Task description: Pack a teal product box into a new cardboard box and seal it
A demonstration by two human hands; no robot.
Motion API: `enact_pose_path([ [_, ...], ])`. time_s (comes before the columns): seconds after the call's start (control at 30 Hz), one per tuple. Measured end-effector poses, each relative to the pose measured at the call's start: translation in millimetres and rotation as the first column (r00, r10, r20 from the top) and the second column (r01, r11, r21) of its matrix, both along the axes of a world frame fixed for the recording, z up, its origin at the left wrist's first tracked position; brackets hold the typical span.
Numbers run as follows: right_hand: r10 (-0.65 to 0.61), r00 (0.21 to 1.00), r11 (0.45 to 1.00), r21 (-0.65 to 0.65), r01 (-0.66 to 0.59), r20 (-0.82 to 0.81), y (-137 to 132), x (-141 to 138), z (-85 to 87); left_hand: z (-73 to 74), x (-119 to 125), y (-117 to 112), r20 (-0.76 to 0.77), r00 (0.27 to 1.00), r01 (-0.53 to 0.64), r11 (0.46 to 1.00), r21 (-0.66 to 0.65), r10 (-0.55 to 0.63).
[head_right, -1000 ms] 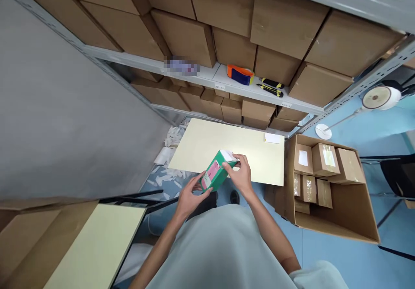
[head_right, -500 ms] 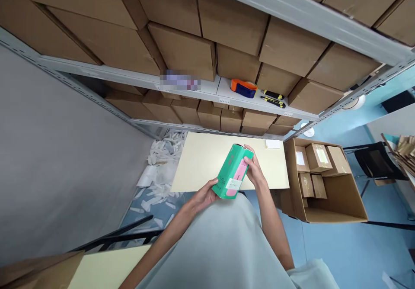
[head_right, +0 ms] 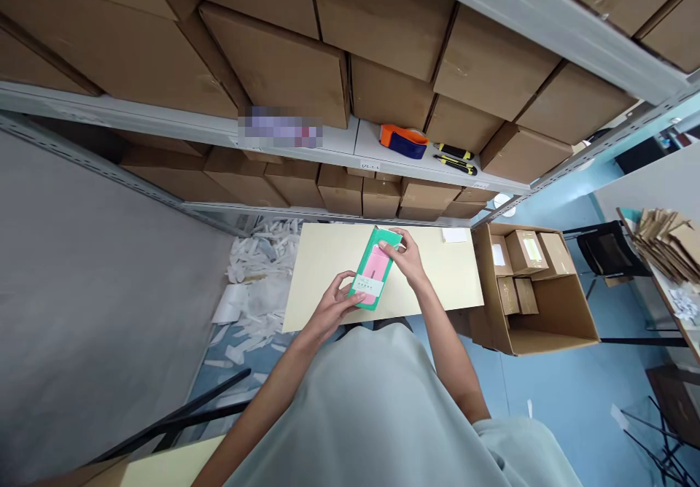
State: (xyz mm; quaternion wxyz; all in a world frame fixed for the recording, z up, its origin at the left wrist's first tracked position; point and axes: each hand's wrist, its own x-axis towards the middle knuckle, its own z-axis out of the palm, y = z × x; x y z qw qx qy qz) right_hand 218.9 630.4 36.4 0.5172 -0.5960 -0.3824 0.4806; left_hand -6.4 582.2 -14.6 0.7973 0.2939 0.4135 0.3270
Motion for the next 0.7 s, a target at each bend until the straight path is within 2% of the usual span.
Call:
enact_pose_path([
  [0.13, 0.113, 0.972, 0.993, -0.009, -0.117, -0.204, 6.3, 9.2, 9.1, 2.5, -2.6, 6.4, 0.141, 0.989, -0.031, 0.995, -0.093, 0.044],
  [0.23, 0.156, 0.947, 0.987, 0.021, -0.157, -0.28, 7.3, 7.6, 9.2, 0.9, -7.6, 8.0, 0.268, 0.963, 0.059, 0.986, -0.157, -0.015],
  [0.33, 0.111, 0.957, 0.994, 0.047, -0.102, -0.268, 8.0, -0.5, 3.6, -0.2, -15.2, 7.7, 0.306, 0.948, 0.147, 0.971, -0.187, -0.084],
  [0.5, -0.028, 0.995, 0.999, 0.031, 0.031, -0.093, 11.0, -13.1, -6.1, 8.3, -27.5, 10.5, 0.091, 0.992, 0.09, 0.996, -0.012, -0.089],
  [0.6, 0.002, 1.0, 0.999, 0.053, -0.001, -0.019, 12.6, -18.8, -7.1, 14.4, -28.8, 12.9, -0.069, 0.994, 0.089, 0.993, 0.08, -0.083],
  [0.7, 0.036, 0.999, 0.997, 0.062, -0.036, -0.003, 12.8, -22.5, -4.4, 17.2, -26.5, 12.6, -0.141, 0.989, 0.069, 0.991, 0.118, -0.052],
])
